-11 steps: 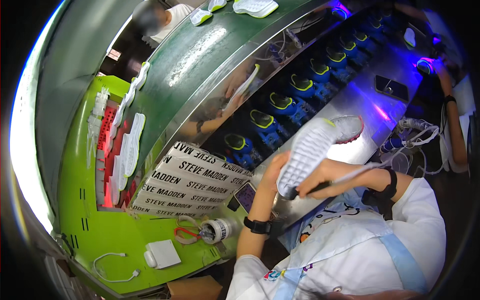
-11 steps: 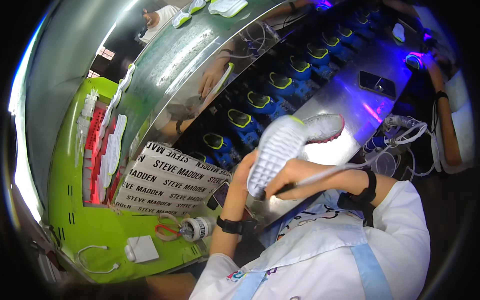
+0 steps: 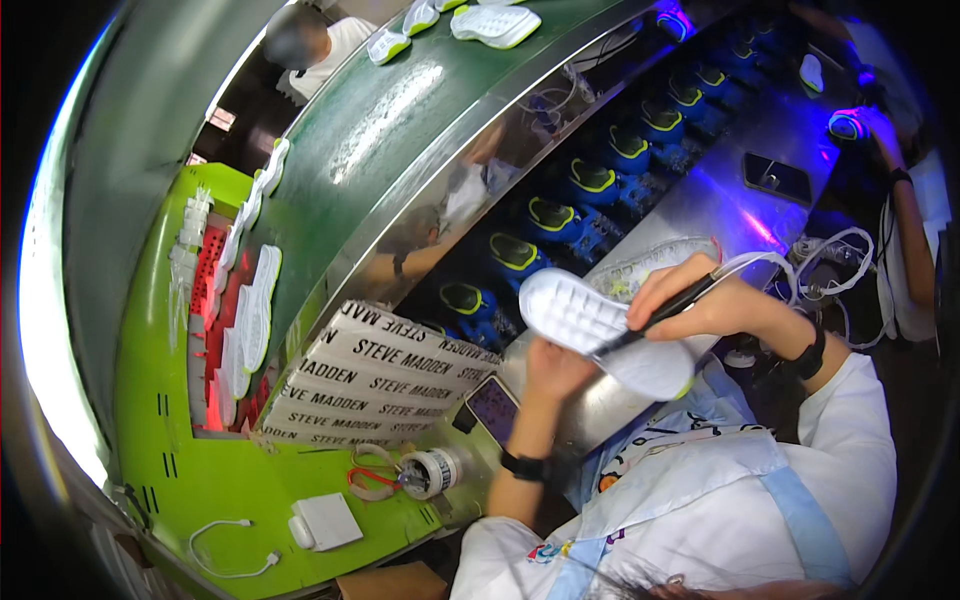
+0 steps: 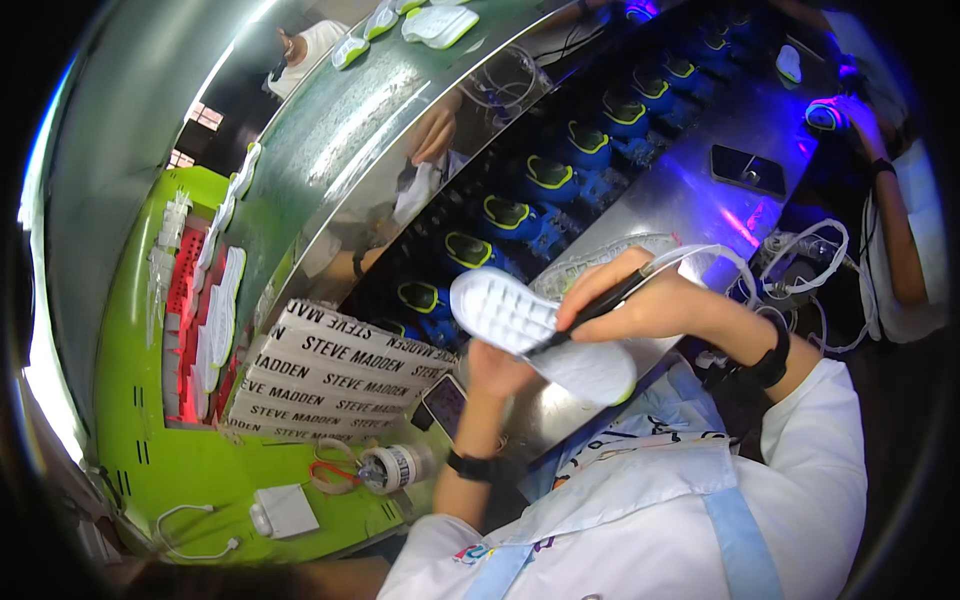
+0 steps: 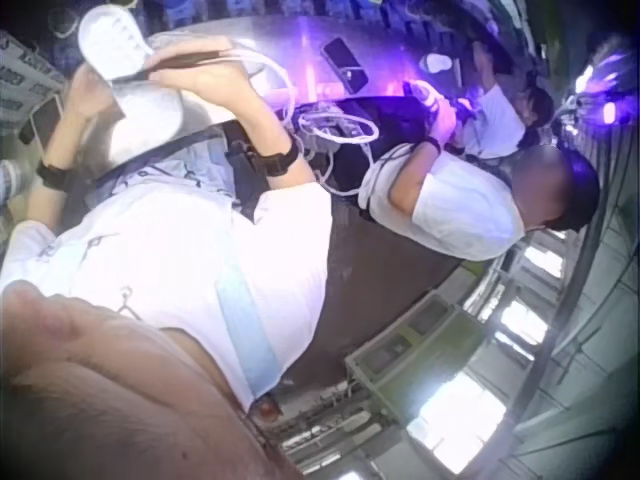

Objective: The recorder is applying a liquid adhesive or primer to the bottom of white shoe soles using a brush, while working at an industrial conveyor line.

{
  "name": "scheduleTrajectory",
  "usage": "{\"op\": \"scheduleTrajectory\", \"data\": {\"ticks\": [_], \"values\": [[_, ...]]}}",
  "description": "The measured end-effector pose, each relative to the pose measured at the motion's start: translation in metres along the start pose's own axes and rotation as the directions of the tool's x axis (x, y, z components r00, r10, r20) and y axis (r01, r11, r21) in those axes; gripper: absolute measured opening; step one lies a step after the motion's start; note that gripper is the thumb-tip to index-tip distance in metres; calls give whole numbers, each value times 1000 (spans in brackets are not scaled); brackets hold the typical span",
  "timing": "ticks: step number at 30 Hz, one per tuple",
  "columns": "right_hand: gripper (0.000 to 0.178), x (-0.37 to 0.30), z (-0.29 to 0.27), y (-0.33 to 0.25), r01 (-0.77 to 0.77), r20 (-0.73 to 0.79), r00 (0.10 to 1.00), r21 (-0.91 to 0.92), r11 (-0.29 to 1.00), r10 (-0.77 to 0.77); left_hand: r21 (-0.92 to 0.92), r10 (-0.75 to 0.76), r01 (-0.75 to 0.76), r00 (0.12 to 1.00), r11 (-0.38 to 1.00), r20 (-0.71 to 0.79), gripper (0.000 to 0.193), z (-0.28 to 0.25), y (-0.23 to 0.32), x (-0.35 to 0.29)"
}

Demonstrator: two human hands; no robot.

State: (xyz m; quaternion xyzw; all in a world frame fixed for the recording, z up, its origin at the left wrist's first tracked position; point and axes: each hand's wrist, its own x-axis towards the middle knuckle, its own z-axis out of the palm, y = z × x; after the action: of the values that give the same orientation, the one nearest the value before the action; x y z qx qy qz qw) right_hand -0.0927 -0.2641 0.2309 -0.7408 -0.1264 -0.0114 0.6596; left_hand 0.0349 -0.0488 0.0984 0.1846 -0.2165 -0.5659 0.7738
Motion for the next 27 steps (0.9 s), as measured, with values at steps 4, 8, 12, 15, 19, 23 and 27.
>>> {"op": "scheduleTrajectory", "data": {"ticks": [4,8,12,15,19,23,27], "values": [[20,5,28,13,-31,-175,984,-59,998,21,-325,347,-395,917,859,-198,60,54,-47,24],[19,9,60,24,37,-329,939,-188,982,-98,-454,366,-411,911,790,-188,63,40,-58,13],[14,6,70,28,223,-123,960,-206,953,-251,-549,412,-462,884,697,-222,67,35,-43,21],[14,15,57,30,336,102,942,-282,899,-320,-413,425,-495,869,765,-253,68,41,-36,22],[17,2,53,9,-288,32,957,198,937,288,-473,331,-400,916,785,-226,70,47,-19,27],[23,-3,44,10,-322,213,926,21,946,311,-219,308,-344,934,913,-182,69,47,-9,21],[16,11,36,18,222,200,957,-37,974,-210,-119,110,-148,954,982,-279,61,46,8,29]]}}
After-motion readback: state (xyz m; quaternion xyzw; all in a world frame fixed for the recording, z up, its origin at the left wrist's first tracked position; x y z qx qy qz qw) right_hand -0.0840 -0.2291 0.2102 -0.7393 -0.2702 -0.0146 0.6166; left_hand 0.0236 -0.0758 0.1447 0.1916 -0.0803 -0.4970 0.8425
